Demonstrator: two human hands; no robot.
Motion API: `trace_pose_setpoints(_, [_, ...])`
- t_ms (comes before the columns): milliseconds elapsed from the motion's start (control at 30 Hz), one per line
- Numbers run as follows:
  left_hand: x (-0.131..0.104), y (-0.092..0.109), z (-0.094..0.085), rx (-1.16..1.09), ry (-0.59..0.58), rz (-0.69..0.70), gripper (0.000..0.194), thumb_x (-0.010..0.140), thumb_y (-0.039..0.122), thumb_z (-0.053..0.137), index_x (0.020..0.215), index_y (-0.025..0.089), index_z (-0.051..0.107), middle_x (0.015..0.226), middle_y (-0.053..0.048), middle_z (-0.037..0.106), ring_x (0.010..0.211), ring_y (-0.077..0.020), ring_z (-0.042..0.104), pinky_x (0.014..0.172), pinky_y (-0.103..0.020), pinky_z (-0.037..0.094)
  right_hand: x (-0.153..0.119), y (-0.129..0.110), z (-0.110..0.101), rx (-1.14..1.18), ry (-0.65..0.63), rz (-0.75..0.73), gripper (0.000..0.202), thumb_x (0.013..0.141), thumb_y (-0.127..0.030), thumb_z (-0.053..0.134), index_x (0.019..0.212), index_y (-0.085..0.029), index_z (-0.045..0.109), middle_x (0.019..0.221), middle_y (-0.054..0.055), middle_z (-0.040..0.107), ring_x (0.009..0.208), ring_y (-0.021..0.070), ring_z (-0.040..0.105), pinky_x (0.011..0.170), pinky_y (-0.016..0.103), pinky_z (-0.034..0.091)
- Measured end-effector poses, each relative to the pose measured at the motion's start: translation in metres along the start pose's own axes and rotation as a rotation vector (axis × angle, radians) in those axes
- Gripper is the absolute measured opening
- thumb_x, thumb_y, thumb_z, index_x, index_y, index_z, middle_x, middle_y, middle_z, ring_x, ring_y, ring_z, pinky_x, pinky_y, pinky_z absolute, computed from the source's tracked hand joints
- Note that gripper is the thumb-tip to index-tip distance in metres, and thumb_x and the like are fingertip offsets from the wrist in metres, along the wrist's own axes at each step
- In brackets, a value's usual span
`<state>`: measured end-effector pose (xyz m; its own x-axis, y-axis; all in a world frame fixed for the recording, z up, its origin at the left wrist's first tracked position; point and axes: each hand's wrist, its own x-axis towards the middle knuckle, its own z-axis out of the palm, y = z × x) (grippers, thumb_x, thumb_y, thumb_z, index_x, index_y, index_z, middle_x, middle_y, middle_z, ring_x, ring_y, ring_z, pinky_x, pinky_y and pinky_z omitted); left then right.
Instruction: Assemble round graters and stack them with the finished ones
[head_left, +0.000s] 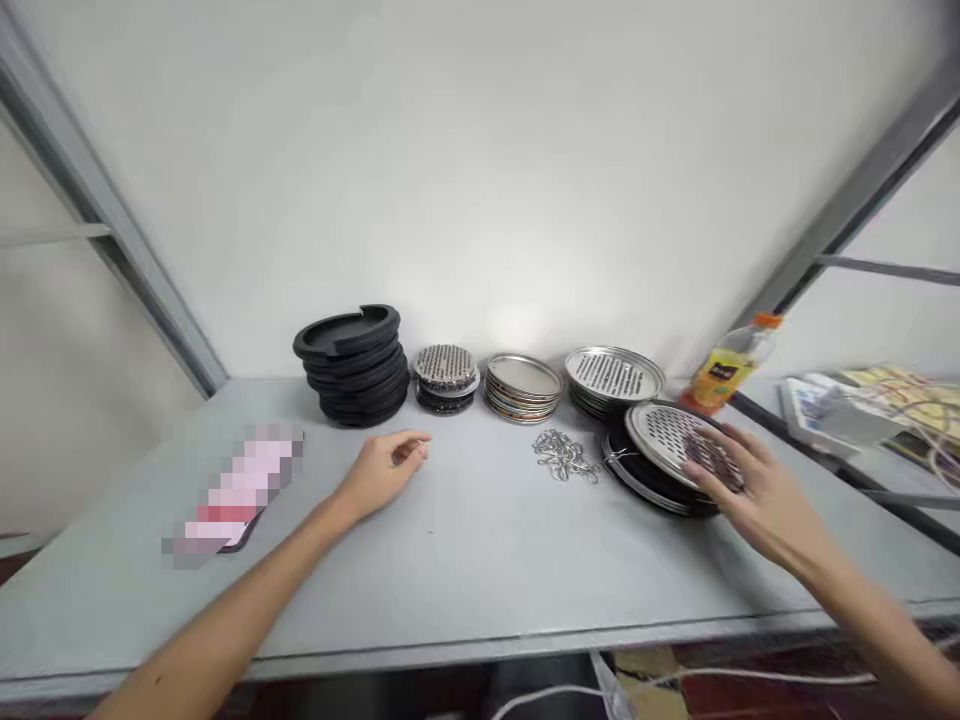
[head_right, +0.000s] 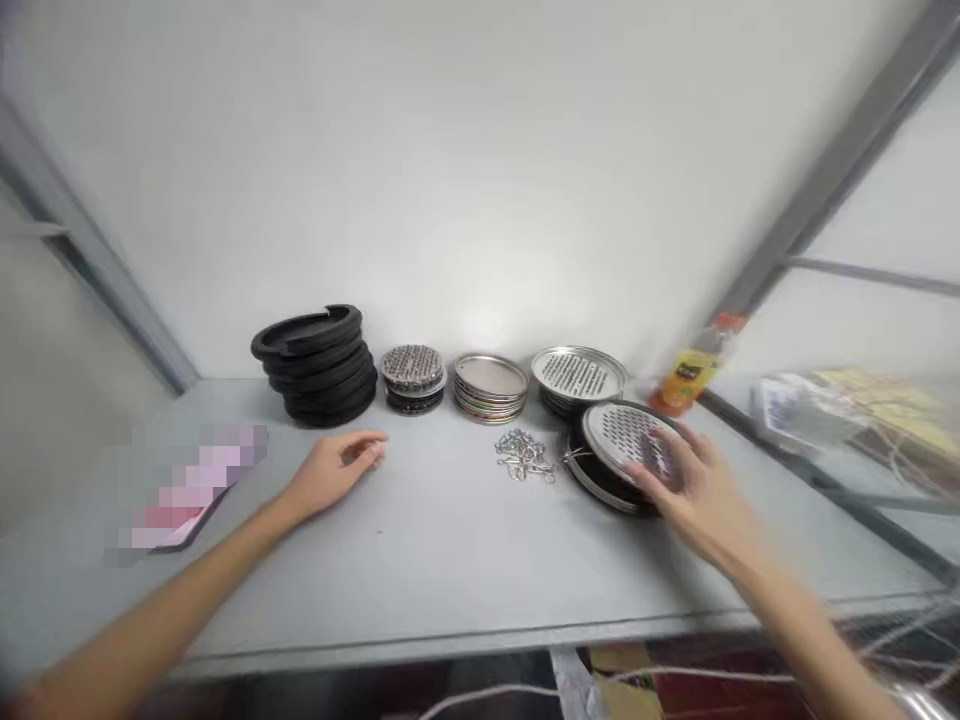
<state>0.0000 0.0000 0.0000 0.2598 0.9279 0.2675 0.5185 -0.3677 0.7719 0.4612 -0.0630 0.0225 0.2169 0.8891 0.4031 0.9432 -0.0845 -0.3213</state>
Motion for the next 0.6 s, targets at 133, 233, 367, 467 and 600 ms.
trace_pose_setpoints(133, [-0.003,0.002,-0.001,0.001,-0.004,0.001,0.03,0.088,0.037,0.055,0.104,0.017,0.068,0.084,-0.005,0.073,0.078,-0.0194,0.068,0.074,-0.031,0.053,0.0,-0.014,0.001,-0.043,0.019,0.006,0.08,0.069,-0.077,0.049,0.126,-0.021,0.057,0.138,0.014,0.049,0.121,0.0353,0.053,0.102,0.048,0.044])
trace_pose_setpoints(233, [-0.003,0.003,-0.001,0.005,0.003,-0.001,0.028,0.087,0.037,0.056,0.102,0.017,0.069,0.085,-0.005,0.073,0.079,-0.0197,0.068,0.073,-0.03,0.053,-0.004,-0.014,0.002,-0.06,0.079,0.004,0.07,0.07,-0.075,0.051,0.119,-0.026,0.061,0.135,0.01,0.054,0.114,0.0337,0.059,0.089,0.045,0.052])
trace_pose_setpoints(367, [-0.002,0.004,0.0,0.018,0.008,0.0,0.028,0.088,0.038,0.055,0.098,0.017,0.07,0.085,-0.005,0.074,0.078,-0.0196,0.069,0.071,-0.03,0.054,-0.01,-0.009,0.004,-0.032,0.14,0.007,0.058,0.069,-0.073,0.055,0.108,-0.032,0.067,0.13,0.005,0.059,0.1,0.0315,0.065,0.074,0.043,0.054])
trace_pose_setpoints(467, [-0.003,0.004,0.0,0.025,0.009,0.004,0.028,0.088,0.039,0.055,0.097,0.017,0.071,0.085,-0.004,0.074,0.078,-0.0193,0.069,0.069,-0.029,0.054,-0.012,-0.01,0.007,0.035,0.208,0.008,0.053,0.068,-0.072,0.059,0.101,-0.032,0.071,0.124,0.004,0.064,0.094,0.0306,0.067,0.072,0.043,0.055])
trace_pose_setpoints(600, [-0.003,0.003,0.0,0.023,0.01,0.02,0.027,0.088,0.039,0.055,0.095,0.017,0.07,0.084,-0.004,0.074,0.077,-0.019,0.068,0.071,-0.029,0.054,-0.015,-0.013,0.013,0.098,0.302,-0.043,0.052,0.07,-0.071,0.058,0.099,-0.031,0.072,0.114,0.004,0.069,0.1,0.0298,0.066,0.075,0.043,0.055])
